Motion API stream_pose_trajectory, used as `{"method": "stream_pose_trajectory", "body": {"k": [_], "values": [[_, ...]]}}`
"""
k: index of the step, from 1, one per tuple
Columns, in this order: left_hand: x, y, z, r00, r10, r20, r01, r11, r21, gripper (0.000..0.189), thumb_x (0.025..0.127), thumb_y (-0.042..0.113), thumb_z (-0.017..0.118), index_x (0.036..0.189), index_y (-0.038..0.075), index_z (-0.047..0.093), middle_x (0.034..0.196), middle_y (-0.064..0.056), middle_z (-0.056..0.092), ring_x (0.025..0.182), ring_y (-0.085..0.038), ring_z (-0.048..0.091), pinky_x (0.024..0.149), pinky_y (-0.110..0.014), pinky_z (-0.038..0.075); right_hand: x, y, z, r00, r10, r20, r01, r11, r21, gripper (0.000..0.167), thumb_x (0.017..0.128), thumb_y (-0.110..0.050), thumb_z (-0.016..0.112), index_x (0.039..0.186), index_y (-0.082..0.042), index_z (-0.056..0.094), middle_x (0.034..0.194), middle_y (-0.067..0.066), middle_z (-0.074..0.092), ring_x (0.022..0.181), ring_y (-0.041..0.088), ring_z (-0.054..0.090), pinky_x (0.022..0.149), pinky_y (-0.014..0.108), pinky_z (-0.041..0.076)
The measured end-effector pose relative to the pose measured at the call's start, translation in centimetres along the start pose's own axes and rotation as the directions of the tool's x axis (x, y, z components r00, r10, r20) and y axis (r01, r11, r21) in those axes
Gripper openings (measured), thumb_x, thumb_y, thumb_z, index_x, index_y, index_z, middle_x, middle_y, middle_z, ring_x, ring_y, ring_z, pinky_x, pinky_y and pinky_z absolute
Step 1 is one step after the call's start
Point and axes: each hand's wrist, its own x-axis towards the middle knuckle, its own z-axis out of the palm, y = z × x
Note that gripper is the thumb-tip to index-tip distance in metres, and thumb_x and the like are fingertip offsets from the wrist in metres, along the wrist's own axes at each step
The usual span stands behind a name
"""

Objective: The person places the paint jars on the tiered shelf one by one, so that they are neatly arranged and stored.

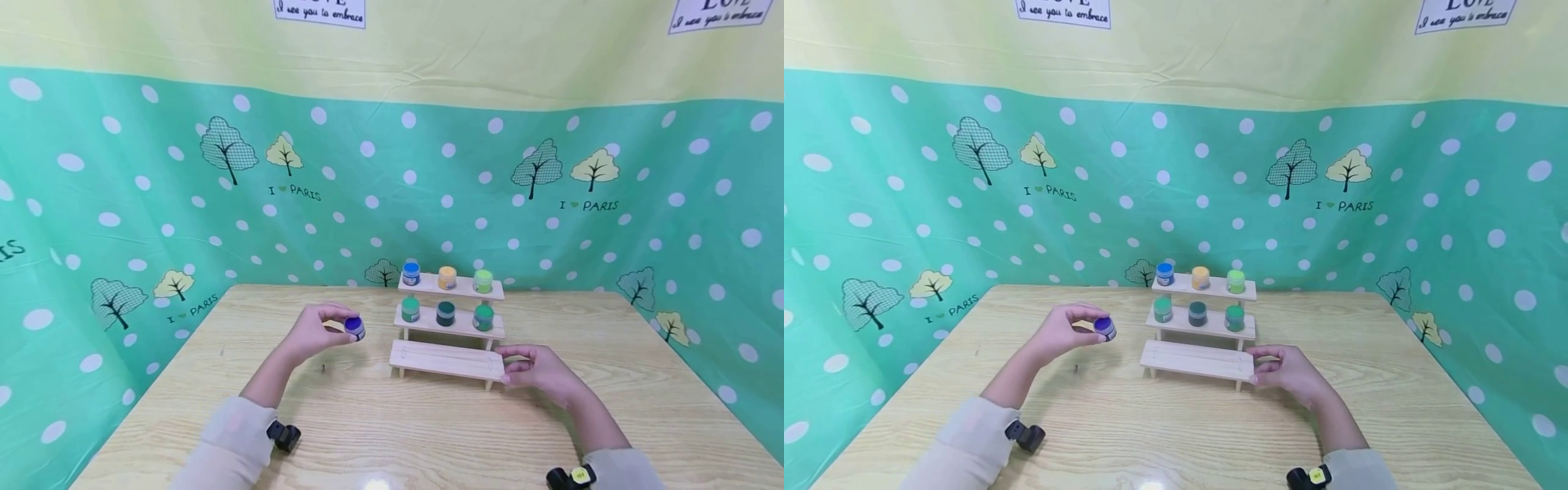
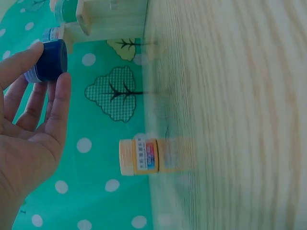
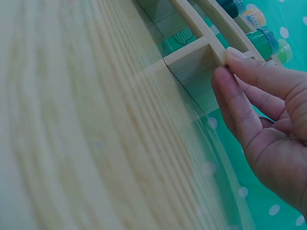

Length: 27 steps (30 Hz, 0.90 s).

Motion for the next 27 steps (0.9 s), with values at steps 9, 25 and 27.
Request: {"method": "stream_pose_trajectory", "body": {"k": [9,25,27], "values": [[-0.2,1.1,1.7,0.998,0.043,0.042,-0.042,0.999,-0.016,0.039,0.073,0.000,0.083,0.111,0.000,0.072,0.112,-0.015,0.065,0.102,-0.030,0.062,0.079,-0.030,0.058,0.1,0.1,-0.1,1.000,-0.008,0.004,0.008,1.000,-0.008,0.066,0.079,-0.003,0.080,0.135,0.011,0.048,0.104,0.016,0.067,0.091,0.023,0.065,0.079,0.036,0.058],[-0.1,3.1,4.6,0.990,0.116,0.079,-0.113,0.993,-0.040,0.038,0.073,0.000,0.084,0.109,0.000,0.073,0.110,-0.013,0.065,0.101,-0.030,0.063,0.077,-0.029,0.058,0.1,0.2,-0.2,1.000,-0.014,0.006,0.014,1.000,-0.006,0.066,0.079,-0.004,0.081,0.134,0.012,0.048,0.105,0.016,0.066,0.091,0.022,0.065,0.079,0.034,0.058],[-0.1,3.4,5.0,0.990,0.116,0.079,-0.113,0.993,-0.039,0.038,0.073,0.001,0.084,0.109,0.001,0.073,0.110,-0.013,0.065,0.101,-0.029,0.063,0.077,-0.029,0.058,0.1,0.2,-0.1,1.000,-0.012,0.003,0.012,1.000,-0.009,0.066,0.078,-0.004,0.081,0.134,0.012,0.049,0.105,0.016,0.066,0.092,0.022,0.065,0.079,0.034,0.058]]}}
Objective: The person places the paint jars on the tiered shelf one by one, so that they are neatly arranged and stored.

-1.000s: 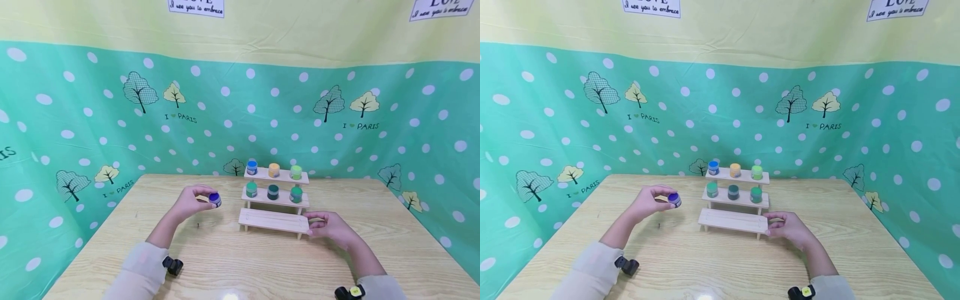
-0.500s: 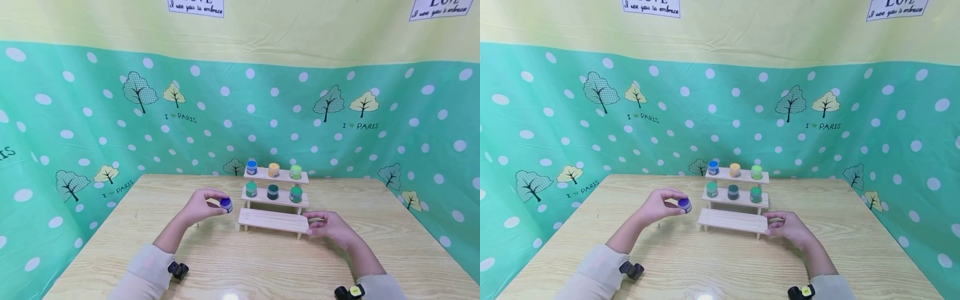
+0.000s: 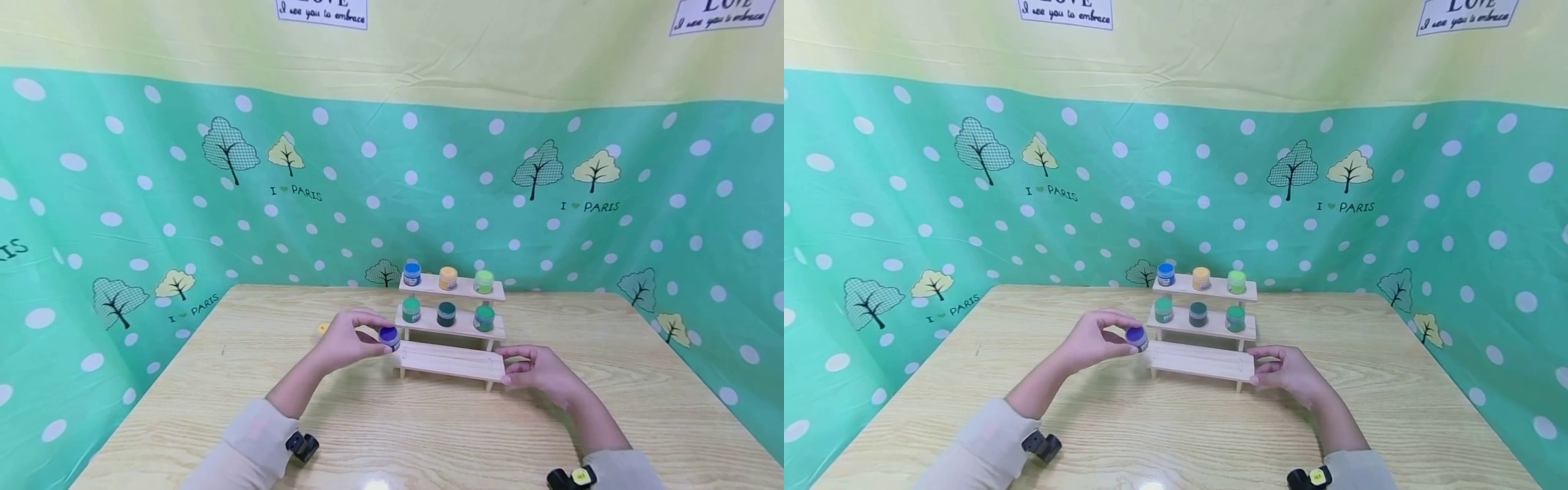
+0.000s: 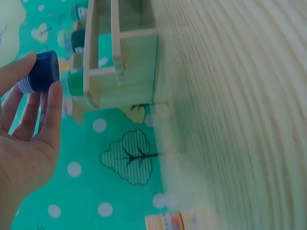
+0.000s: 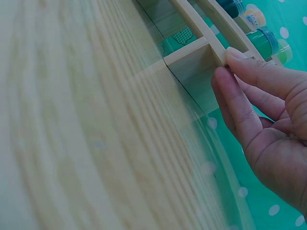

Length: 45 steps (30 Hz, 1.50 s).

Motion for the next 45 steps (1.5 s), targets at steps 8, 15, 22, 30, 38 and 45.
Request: {"method": "stream_pose_trajectory", "body": {"k": [8,15,22,30,38,45], "values": [[0.2,0.7,1.8,1.000,0.000,0.017,0.000,1.000,0.007,0.037,0.072,0.003,0.086,0.108,0.005,0.074,0.112,-0.010,0.066,0.100,-0.025,0.063,0.076,-0.027,0.058,0.0,-0.1,0.0,1.000,0.003,0.000,-0.003,1.000,0.002,0.066,0.078,-0.004,0.080,0.134,0.011,0.048,0.105,0.017,0.067,0.092,0.022,0.066,0.079,0.033,0.058],[0.7,0.9,3.1,0.998,0.041,0.038,-0.042,0.999,0.015,0.037,0.072,0.003,0.086,0.108,0.004,0.074,0.109,-0.009,0.068,0.098,-0.022,0.065,0.075,-0.027,0.058,0.0,-0.2,0.1,1.000,0.008,-0.001,-0.008,1.000,0.005,0.066,0.079,-0.004,0.080,0.135,0.011,0.048,0.104,0.017,0.067,0.092,0.022,0.066,0.079,0.035,0.058],[1.3,1.4,4.6,0.996,0.054,0.074,-0.059,0.996,0.070,0.034,0.073,0.005,0.086,0.106,0.005,0.075,0.106,-0.006,0.069,0.095,-0.019,0.065,0.073,-0.025,0.058,-0.1,-0.2,0.1,1.000,0.006,0.001,-0.006,1.000,0.004,0.066,0.079,-0.004,0.080,0.135,0.011,0.048,0.106,0.018,0.067,0.092,0.023,0.066,0.080,0.035,0.058],[1.8,2.0,6.4,0.994,0.054,0.099,-0.063,0.993,0.097,0.033,0.074,0.005,0.085,0.106,0.008,0.076,0.105,0.000,0.070,0.093,-0.011,0.064,0.071,-0.024,0.058,-0.1,-0.2,0.1,1.000,0.001,0.003,-0.001,1.000,0.003,0.066,0.079,-0.004,0.080,0.135,0.011,0.048,0.107,0.018,0.067,0.093,0.023,0.066,0.080,0.035,0.058],[2.6,1.7,8.1,0.994,0.055,0.091,-0.062,0.995,0.077,0.036,0.074,0.004,0.085,0.109,0.006,0.075,0.103,0.003,0.067,0.093,-0.008,0.063,0.073,-0.022,0.057,0.0,-0.2,0.1,1.000,-0.003,0.005,0.003,1.000,-0.004,0.065,0.079,-0.004,0.080,0.134,0.011,0.049,0.109,0.017,0.066,0.093,0.024,0.065,0.080,0.034,0.058],[3.2,1.3,9.9,0.996,0.041,0.082,-0.049,0.994,0.094,0.035,0.073,0.005,0.086,0.107,0.007,0.075,0.101,0.004,0.066,0.090,-0.005,0.062,0.072,-0.019,0.056,0.1,0.0,0.0,1.000,0.002,0.000,-0.002,1.000,0.003,0.065,0.078,-0.002,0.080,0.133,0.012,0.049,0.109,0.016,0.065,0.093,0.023,0.065,0.080,0.034,0.058]]}}
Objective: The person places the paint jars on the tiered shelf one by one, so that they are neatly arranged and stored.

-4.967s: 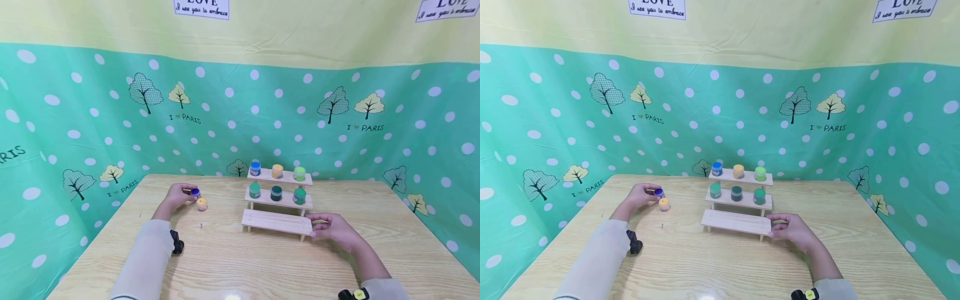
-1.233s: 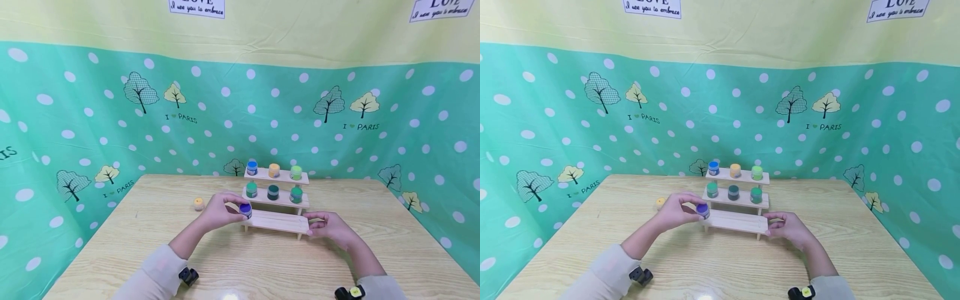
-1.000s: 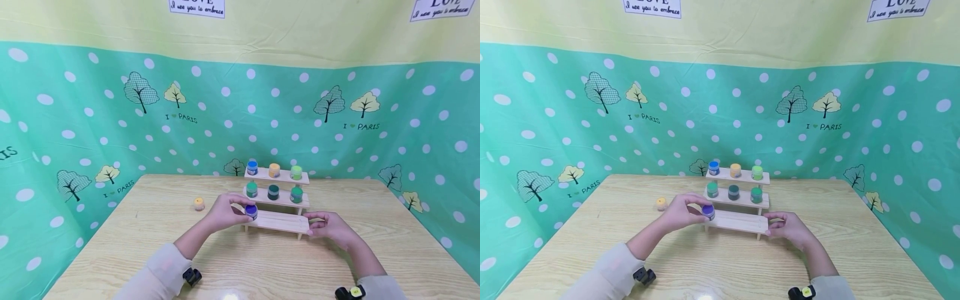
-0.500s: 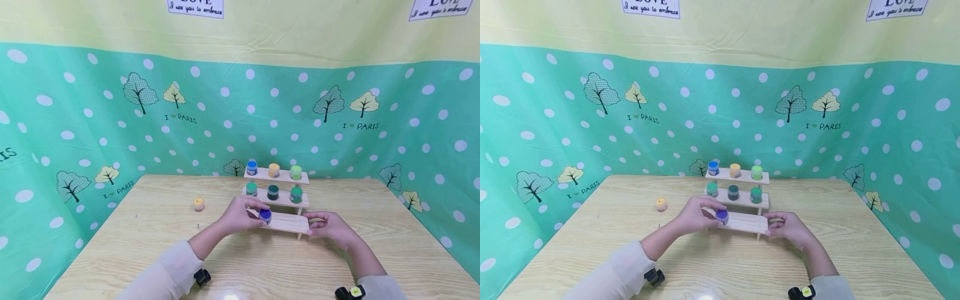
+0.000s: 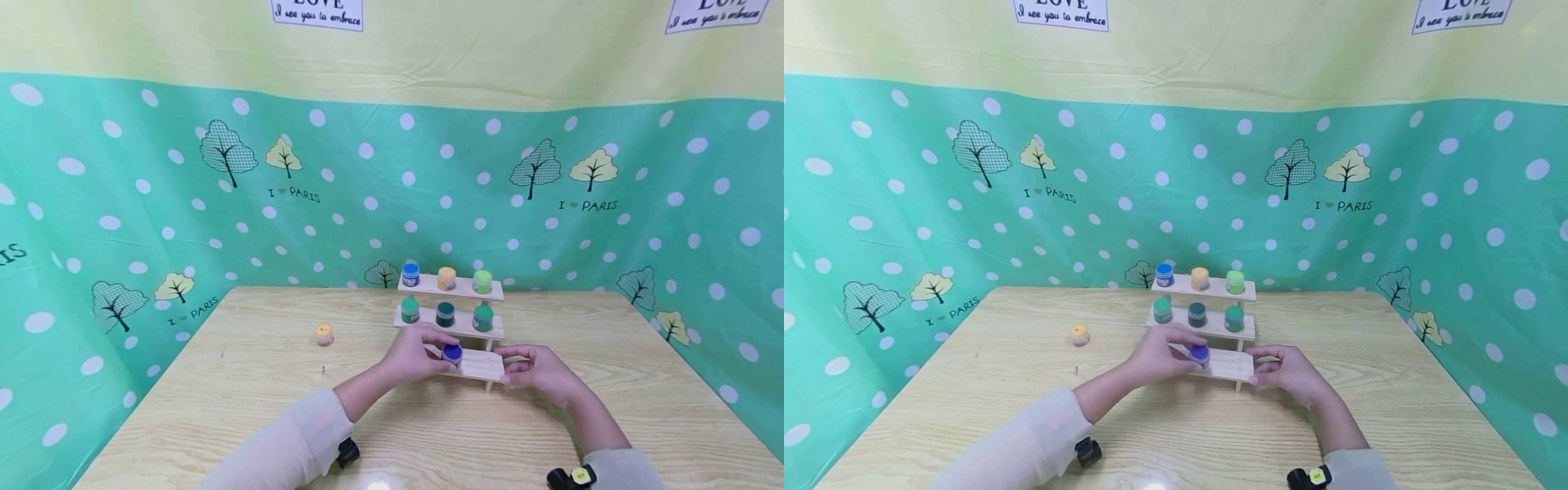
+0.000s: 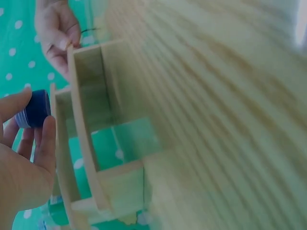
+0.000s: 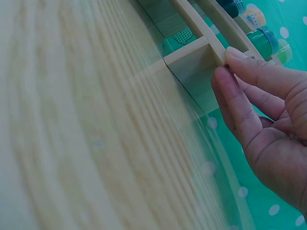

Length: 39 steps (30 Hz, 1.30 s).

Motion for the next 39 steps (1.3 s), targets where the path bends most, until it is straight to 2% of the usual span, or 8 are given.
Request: {"method": "stream_pose_trajectory", "body": {"k": [11,18,28,35,39], "values": [[1.0,-0.5,2.0,0.999,-0.044,-0.010,0.044,0.999,0.021,0.033,0.074,0.002,0.084,0.105,0.007,0.075,0.103,0.001,0.067,0.091,-0.006,0.064,0.075,-0.019,0.056,-0.1,-0.3,0.1,1.000,0.013,-0.005,-0.013,1.000,-0.007,0.065,0.077,-0.003,0.081,0.134,0.010,0.050,0.106,0.015,0.067,0.092,0.024,0.066,0.080,0.033,0.058],[1.3,-0.7,2.1,0.996,-0.089,-0.012,0.089,0.995,0.040,0.034,0.075,0.003,0.084,0.107,0.010,0.075,0.103,0.002,0.067,0.090,-0.007,0.065,0.073,-0.017,0.055,-0.1,-0.3,0.1,1.000,0.012,-0.003,-0.012,1.000,-0.008,0.065,0.078,-0.003,0.080,0.134,0.010,0.050,0.108,0.015,0.066,0.093,0.024,0.065,0.080,0.034,0.058],[1.4,-1.0,2.1,0.996,-0.088,0.003,0.088,0.994,0.059,0.033,0.076,0.005,0.084,0.107,0.011,0.075,0.103,0.003,0.069,0.089,-0.004,0.064,0.074,-0.015,0.054,-0.1,-0.2,0.1,1.000,0.011,-0.001,-0.011,1.000,-0.003,0.065,0.078,-0.003,0.080,0.134,0.010,0.049,0.110,0.017,0.065,0.093,0.024,0.065,0.080,0.034,0.058],[1.1,-0.9,1.8,0.994,-0.108,-0.001,0.108,0.994,-0.034,0.038,0.074,-0.001,0.083,0.110,0.007,0.073,0.105,0.000,0.070,0.094,-0.010,0.067,0.076,-0.018,0.055,-0.1,-0.2,0.1,1.000,0.007,-0.004,-0.007,1.000,0.006,0.065,0.078,-0.002,0.080,0.133,0.012,0.049,0.115,0.020,0.062,0.094,0.024,0.065,0.081,0.034,0.058],[0.9,-0.7,1.3,0.996,-0.093,-0.008,0.092,0.994,-0.063,0.039,0.075,-0.001,0.082,0.112,0.006,0.072,0.106,0.002,0.069,0.096,-0.009,0.066,0.076,-0.018,0.055,-0.1,-0.2,0.2,1.000,0.013,-0.014,-0.013,1.000,0.000,0.065,0.077,-0.003,0.080,0.133,0.011,0.050,0.115,0.019,0.062,0.093,0.023,0.065,0.080,0.034,0.058]]}}
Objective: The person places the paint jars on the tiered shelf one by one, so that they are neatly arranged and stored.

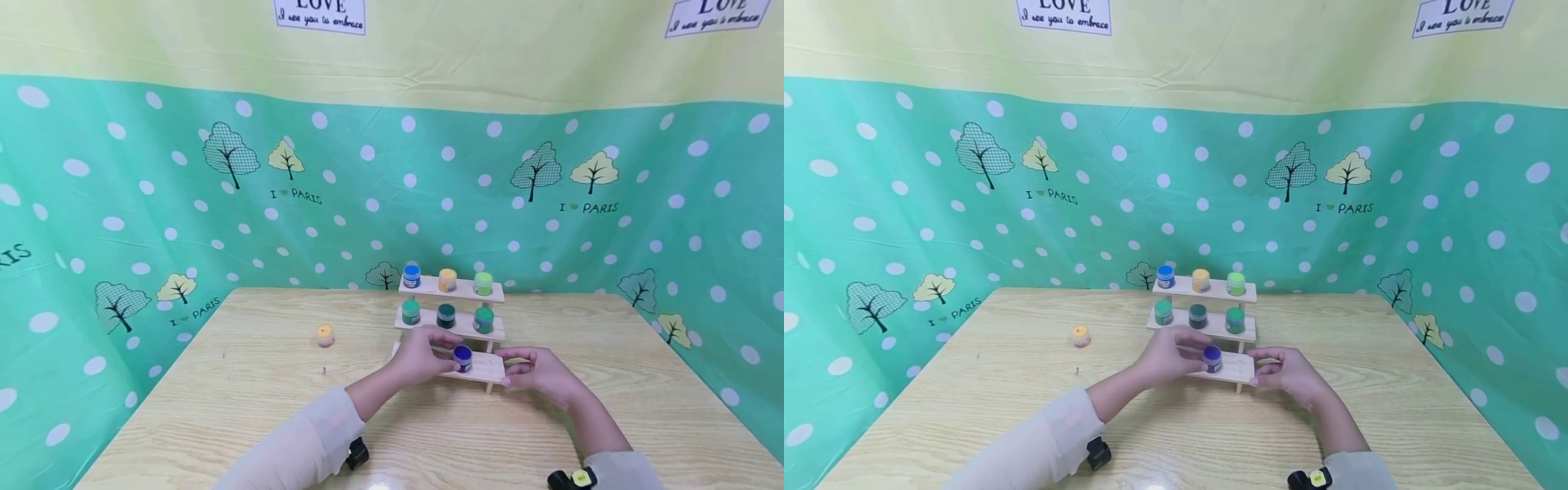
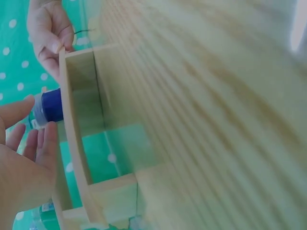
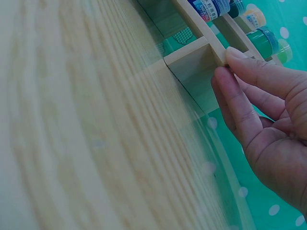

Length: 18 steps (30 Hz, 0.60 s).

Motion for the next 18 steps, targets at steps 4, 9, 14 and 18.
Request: {"method": "stream_pose_trajectory", "body": {"k": [4,9,14,18], "values": [[-0.4,0.2,-0.8,1.000,0.020,-0.007,-0.020,1.000,-0.016,0.039,0.075,0.000,0.082,0.112,0.008,0.072,0.107,0.002,0.068,0.096,-0.010,0.066,0.075,-0.019,0.056,0.0,0.0,0.0,1.000,0.002,-0.001,-0.002,1.000,-0.005,0.066,0.077,-0.003,0.081,0.133,0.011,0.050,0.114,0.018,0.063,0.093,0.023,0.065,0.080,0.033,0.058],[-1.0,0.5,-1.7,0.999,0.034,0.008,-0.033,0.997,-0.073,0.042,0.076,0.001,0.082,0.116,0.008,0.070,0.115,-0.009,0.067,0.097,-0.013,0.067,0.076,-0.022,0.057,0.0,0.1,0.0,1.000,0.004,0.002,-0.004,1.000,-0.009,0.066,0.077,-0.003,0.080,0.134,0.010,0.049,0.107,0.017,0.066,0.093,0.024,0.065,0.080,0.033,0.058],[-1.6,0.7,-2.7,0.999,0.027,0.029,-0.024,0.993,-0.118,0.042,0.078,0.003,0.081,0.117,0.010,0.069,0.120,-0.012,0.064,0.101,-0.028,0.067,0.077,-0.023,0.057,-0.1,0.0,0.1,1.000,0.008,-0.007,-0.008,1.000,-0.021,0.067,0.077,-0.004,0.080,0.134,0.010,0.049,0.109,0.016,0.065,0.093,0.023,0.064,0.080,0.032,0.057],[-2.2,1.2,-3.4,0.999,0.020,0.050,-0.013,0.988,-0.151,0.043,0.079,0.004,0.081,0.120,0.010,0.068,0.122,-0.013,0.064,0.105,-0.037,0.064,0.078,-0.025,0.057,-0.1,0.0,0.1,1.000,0.009,-0.008,-0.009,1.000,-0.028,0.067,0.077,-0.005,0.081,0.135,0.009,0.049,0.109,0.016,0.065,0.093,0.023,0.065,0.080,0.032,0.057]]}}
